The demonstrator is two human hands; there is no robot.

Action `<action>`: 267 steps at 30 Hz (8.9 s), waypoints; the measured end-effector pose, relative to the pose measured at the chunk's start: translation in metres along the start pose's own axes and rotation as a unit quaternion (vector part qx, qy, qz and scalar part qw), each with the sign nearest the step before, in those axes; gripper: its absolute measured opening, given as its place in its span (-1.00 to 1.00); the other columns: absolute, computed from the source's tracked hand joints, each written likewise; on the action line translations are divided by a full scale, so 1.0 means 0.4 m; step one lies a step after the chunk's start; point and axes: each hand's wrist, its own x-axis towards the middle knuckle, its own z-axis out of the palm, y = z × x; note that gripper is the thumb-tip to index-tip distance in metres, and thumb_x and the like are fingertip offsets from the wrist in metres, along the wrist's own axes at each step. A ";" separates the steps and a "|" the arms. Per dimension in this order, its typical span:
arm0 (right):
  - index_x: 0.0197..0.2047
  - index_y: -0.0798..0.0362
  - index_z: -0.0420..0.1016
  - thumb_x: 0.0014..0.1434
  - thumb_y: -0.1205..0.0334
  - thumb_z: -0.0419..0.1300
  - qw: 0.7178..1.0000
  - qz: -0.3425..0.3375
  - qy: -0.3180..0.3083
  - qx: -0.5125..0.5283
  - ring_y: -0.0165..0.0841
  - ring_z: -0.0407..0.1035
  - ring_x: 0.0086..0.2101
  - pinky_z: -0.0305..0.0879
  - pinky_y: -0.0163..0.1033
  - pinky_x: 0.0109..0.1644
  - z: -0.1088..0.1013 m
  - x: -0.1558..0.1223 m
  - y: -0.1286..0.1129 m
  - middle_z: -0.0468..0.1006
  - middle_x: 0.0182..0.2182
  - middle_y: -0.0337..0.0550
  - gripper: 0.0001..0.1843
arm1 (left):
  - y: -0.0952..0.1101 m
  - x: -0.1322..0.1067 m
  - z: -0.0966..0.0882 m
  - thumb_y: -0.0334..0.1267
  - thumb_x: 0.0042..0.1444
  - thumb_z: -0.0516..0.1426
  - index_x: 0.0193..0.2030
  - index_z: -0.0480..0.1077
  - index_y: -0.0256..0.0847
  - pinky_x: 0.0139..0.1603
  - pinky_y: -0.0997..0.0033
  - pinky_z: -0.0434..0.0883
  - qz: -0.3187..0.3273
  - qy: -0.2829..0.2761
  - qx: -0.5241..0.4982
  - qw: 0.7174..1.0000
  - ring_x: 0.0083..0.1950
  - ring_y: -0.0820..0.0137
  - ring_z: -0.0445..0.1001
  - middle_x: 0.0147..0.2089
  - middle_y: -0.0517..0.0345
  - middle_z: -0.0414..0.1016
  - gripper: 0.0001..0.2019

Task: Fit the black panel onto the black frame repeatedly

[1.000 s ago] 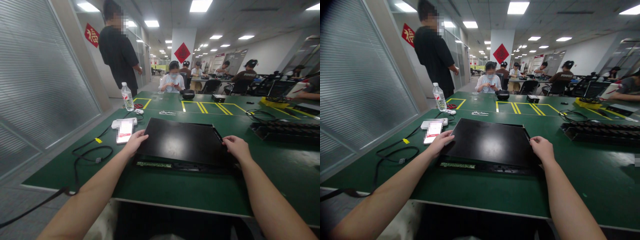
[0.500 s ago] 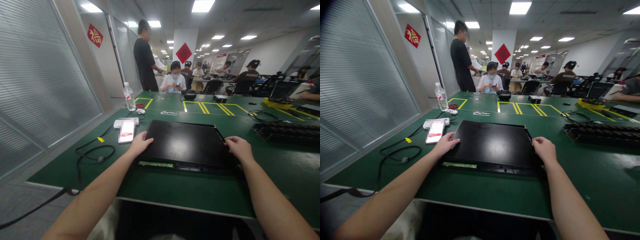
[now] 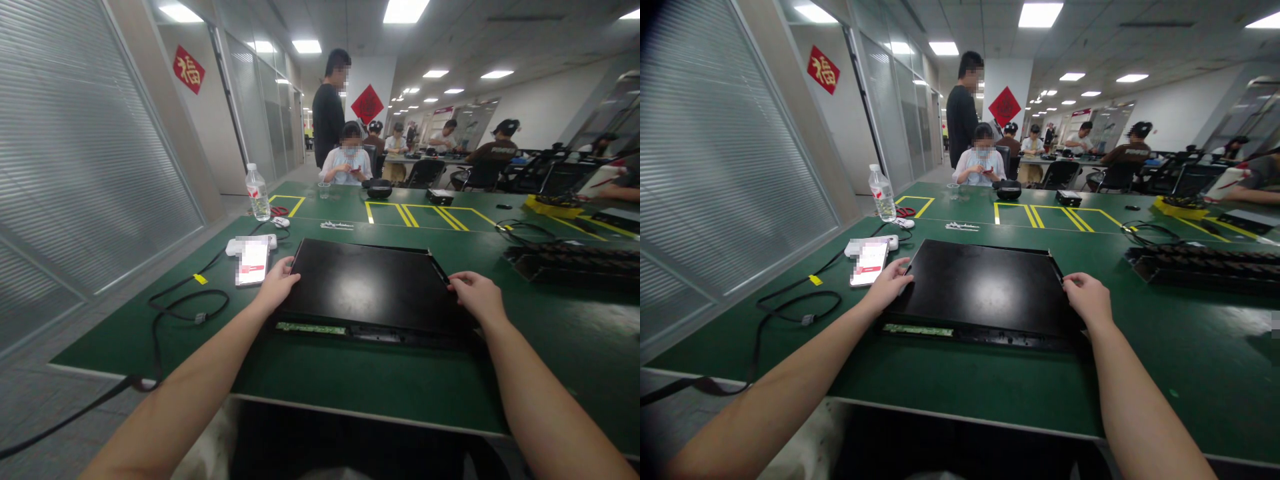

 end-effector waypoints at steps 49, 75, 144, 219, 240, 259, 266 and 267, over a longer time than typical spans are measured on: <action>-0.31 -0.03 0.62 -0.01 0.14 0.18 1.000 0.003 -0.009 0.012 -0.33 0.42 -0.58 0.38 -0.17 -0.28 -0.008 -0.013 -0.022 0.66 -0.46 -0.20 -0.77 | -0.015 0.010 0.000 -0.48 -0.08 0.16 -0.12 0.24 -0.08 -0.27 0.34 0.47 -0.020 0.015 -0.088 0.996 -0.33 0.31 0.57 -0.29 0.26 0.56 -0.62; -0.27 -0.01 0.63 0.04 0.19 0.19 0.999 0.050 -0.022 0.004 -0.36 0.39 -0.63 0.34 -0.19 -0.39 -0.014 -0.002 -0.013 0.71 -0.36 -0.14 -0.78 | -0.042 0.030 -0.013 -0.39 -0.12 0.16 -0.13 0.36 -0.15 -0.27 0.35 0.37 0.020 -0.025 -0.021 0.999 -0.32 0.34 0.48 -0.29 0.22 0.51 -0.67; -0.35 -0.03 0.62 0.01 0.09 0.21 0.999 0.027 -0.028 0.017 -0.31 0.41 -0.59 0.39 -0.14 -0.34 -0.017 0.005 0.001 0.71 -0.37 -0.14 -0.79 | -0.039 0.020 -0.039 -0.38 -0.16 0.30 -0.04 0.47 -0.14 -0.10 0.21 0.54 0.075 -0.046 0.083 0.993 -0.15 0.18 0.65 -0.18 0.09 0.70 -0.55; -0.31 0.00 0.63 0.04 0.14 0.17 0.999 0.033 -0.008 0.028 -0.35 0.39 -0.58 0.35 -0.18 -0.31 -0.017 -0.008 -0.013 0.71 -0.34 -0.12 -0.77 | -0.008 0.011 -0.046 -0.29 0.32 0.09 0.34 0.42 -0.27 0.23 0.08 0.45 0.130 -0.068 0.485 0.862 0.19 0.01 0.57 0.18 -0.17 0.62 -0.54; -0.26 -0.05 0.69 0.14 0.13 0.21 0.994 -0.014 -0.035 -0.103 -0.22 0.55 -0.28 0.33 -0.24 -0.28 0.028 0.032 0.055 0.70 -0.26 -0.10 -0.78 | -0.004 0.018 -0.039 -0.50 0.00 0.15 0.05 0.51 -0.17 0.02 0.19 0.59 0.018 -0.024 0.030 0.999 0.03 0.18 0.67 0.12 -0.02 0.66 -0.55; -0.20 -0.09 0.74 0.14 0.12 0.18 0.992 -0.013 -0.048 -0.116 -0.17 0.57 -0.21 0.38 -0.22 -0.24 0.025 0.022 0.045 0.72 -0.17 -0.11 -0.71 | 0.055 -0.007 -0.021 -0.53 0.15 0.22 0.25 0.38 -0.17 -0.51 0.44 0.54 -0.176 0.015 -0.151 0.973 -0.55 0.36 0.58 -0.42 0.19 0.62 -0.49; -0.19 -0.08 0.73 0.14 0.13 0.18 0.992 -0.006 -0.056 -0.114 -0.16 0.57 -0.19 0.38 -0.21 -0.21 0.026 0.020 0.041 0.71 -0.14 -0.11 -0.71 | 0.052 -0.010 -0.026 -0.50 0.03 0.36 0.30 0.34 -0.19 -0.52 0.39 0.56 -0.160 -0.007 -0.162 0.974 -0.54 0.31 0.61 -0.32 0.10 0.68 -0.32; -0.17 -0.08 0.73 0.15 0.13 0.18 0.991 -0.005 -0.060 -0.117 -0.16 0.57 -0.18 0.38 -0.21 -0.21 0.025 0.020 0.039 0.71 -0.13 -0.11 -0.70 | 0.053 -0.011 -0.026 -0.49 0.05 0.35 0.29 0.36 -0.21 -0.53 0.41 0.55 -0.158 -0.012 -0.161 0.974 -0.54 0.31 0.61 -0.34 0.09 0.68 -0.37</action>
